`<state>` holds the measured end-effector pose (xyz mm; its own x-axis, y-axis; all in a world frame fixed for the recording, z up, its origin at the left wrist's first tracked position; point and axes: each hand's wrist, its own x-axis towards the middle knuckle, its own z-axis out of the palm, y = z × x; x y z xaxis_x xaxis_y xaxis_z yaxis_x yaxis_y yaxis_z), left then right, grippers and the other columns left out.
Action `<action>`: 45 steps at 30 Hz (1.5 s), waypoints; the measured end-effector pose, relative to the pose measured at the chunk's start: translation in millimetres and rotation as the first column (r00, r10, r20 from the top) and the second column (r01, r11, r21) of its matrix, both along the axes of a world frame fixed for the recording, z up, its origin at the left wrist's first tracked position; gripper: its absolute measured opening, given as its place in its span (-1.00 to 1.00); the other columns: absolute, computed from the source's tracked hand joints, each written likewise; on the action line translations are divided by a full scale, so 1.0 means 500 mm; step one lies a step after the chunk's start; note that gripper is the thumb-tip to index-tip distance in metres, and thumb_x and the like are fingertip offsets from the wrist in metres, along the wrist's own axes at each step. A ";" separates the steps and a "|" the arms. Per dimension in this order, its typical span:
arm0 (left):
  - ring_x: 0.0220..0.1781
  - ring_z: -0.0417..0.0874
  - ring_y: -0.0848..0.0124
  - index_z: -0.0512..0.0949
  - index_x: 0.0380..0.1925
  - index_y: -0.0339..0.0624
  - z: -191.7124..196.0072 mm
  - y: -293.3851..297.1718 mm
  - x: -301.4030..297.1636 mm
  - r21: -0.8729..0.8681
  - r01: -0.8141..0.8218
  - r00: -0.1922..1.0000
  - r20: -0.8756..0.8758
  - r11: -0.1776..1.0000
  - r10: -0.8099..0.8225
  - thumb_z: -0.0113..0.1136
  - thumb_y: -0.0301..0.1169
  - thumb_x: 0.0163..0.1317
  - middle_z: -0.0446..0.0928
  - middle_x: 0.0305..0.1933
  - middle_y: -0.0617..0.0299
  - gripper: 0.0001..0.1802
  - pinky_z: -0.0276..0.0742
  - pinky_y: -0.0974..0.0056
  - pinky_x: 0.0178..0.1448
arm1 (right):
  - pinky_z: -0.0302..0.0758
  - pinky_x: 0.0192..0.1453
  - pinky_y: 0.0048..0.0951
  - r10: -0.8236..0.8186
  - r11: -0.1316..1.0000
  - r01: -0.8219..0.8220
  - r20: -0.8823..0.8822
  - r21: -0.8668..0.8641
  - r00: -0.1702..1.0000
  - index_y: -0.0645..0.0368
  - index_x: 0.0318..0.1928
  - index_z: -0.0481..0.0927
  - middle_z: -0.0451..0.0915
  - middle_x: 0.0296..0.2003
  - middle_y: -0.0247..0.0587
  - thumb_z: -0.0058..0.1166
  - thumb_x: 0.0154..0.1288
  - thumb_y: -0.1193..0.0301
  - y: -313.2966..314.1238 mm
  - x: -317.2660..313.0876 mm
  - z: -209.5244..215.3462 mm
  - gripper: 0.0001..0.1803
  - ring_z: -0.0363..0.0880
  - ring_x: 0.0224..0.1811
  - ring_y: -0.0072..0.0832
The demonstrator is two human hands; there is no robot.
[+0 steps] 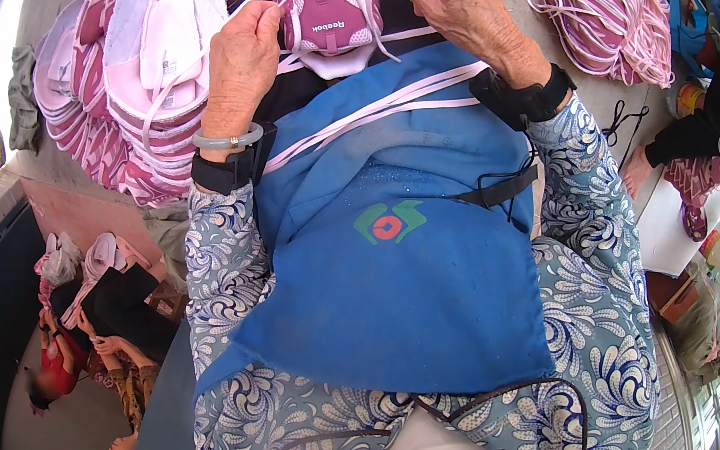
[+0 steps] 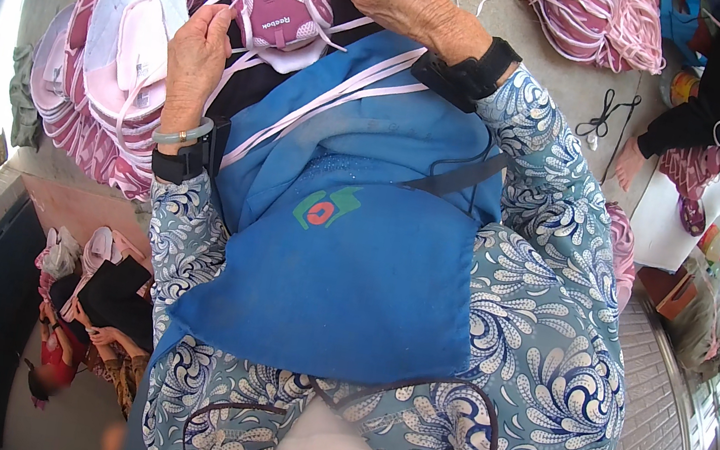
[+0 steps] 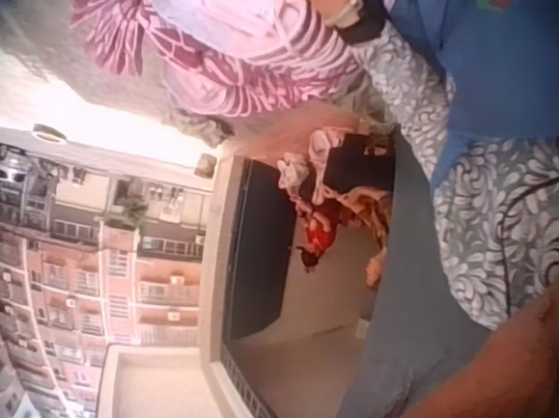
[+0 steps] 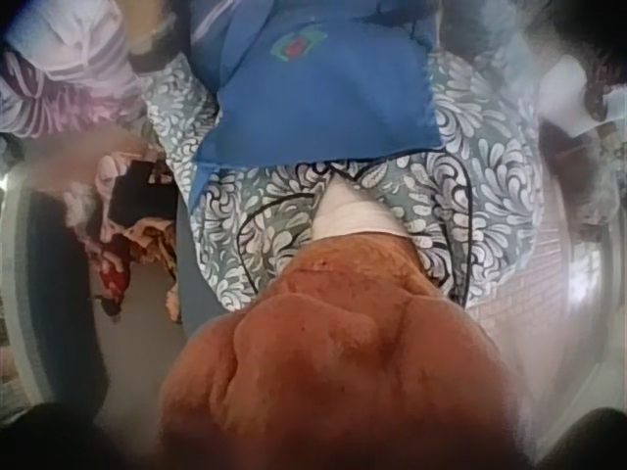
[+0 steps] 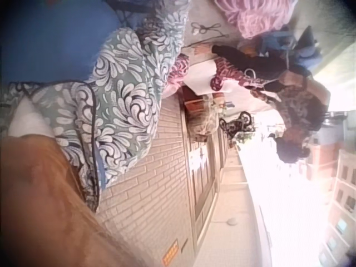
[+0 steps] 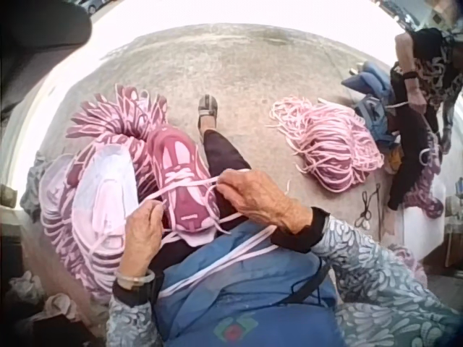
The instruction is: Lacing pink and white athletic shoes.
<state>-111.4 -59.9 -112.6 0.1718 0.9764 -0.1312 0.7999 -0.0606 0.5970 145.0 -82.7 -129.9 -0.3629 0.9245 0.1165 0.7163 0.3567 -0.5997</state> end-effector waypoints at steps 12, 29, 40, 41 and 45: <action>-0.24 0.57 -0.05 0.50 -0.27 -0.22 -0.025 0.057 -0.018 -0.009 0.071 0.997 -0.041 0.997 -0.071 -0.14 -0.24 0.34 0.56 -0.35 -0.08 -0.70 0.48 0.07 -0.14 | 0.60 -0.17 -0.43 -0.047 0.993 0.092 0.481 -0.070 0.876 0.12 -0.08 0.57 0.52 -0.15 -0.13 -0.02 0.31 0.37 -0.032 0.022 -0.003 -0.78 0.61 -0.21 -0.27; -0.62 0.54 0.55 0.56 -0.21 -0.25 -0.003 0.070 0.016 -0.274 -0.103 0.961 0.219 0.956 0.167 0.01 -0.22 0.31 0.54 -0.46 0.24 -0.69 0.53 0.46 -0.56 | 0.42 -0.31 -0.17 -0.074 0.986 0.073 0.000 0.150 0.997 0.22 -0.34 0.42 0.46 -0.41 0.02 -0.14 0.20 0.49 0.113 0.003 -0.060 -0.92 0.48 -0.33 -0.04; -0.65 0.47 0.64 0.57 -0.25 -0.29 -0.020 0.059 0.009 -0.241 -0.144 0.908 0.353 0.960 0.225 0.11 -0.24 0.28 0.51 -0.47 0.29 -0.70 0.48 0.51 -0.61 | 0.56 -0.13 -0.49 0.081 0.996 -0.080 0.047 -0.034 0.996 0.16 -0.19 0.63 0.55 -0.27 -0.18 0.01 0.30 0.40 -0.002 0.025 0.005 -0.83 0.58 -0.23 -0.35; -0.63 0.48 0.63 0.58 -0.25 -0.28 -0.020 0.059 0.011 -0.248 -0.146 0.909 0.348 0.958 0.228 0.11 -0.24 0.28 0.51 -0.48 0.29 -0.71 0.49 0.50 -0.58 | 0.57 -0.14 -0.49 0.089 0.996 -0.090 0.044 0.008 0.995 0.15 -0.18 0.63 0.55 -0.29 -0.19 0.05 0.27 0.40 -0.002 0.036 -0.009 -0.83 0.58 -0.23 -0.36; -0.55 0.52 0.61 0.58 -0.22 -0.27 -0.024 0.051 0.003 -0.256 -0.163 0.896 0.367 0.953 0.252 0.11 -0.25 0.28 0.53 -0.46 0.27 -0.71 0.53 0.50 -0.50 | 0.57 -0.14 -0.49 0.096 0.992 -0.096 -0.004 -0.082 0.995 0.12 -0.16 0.63 0.53 -0.24 -0.22 0.07 0.26 0.40 -0.018 0.045 -0.007 -0.82 0.58 -0.23 -0.37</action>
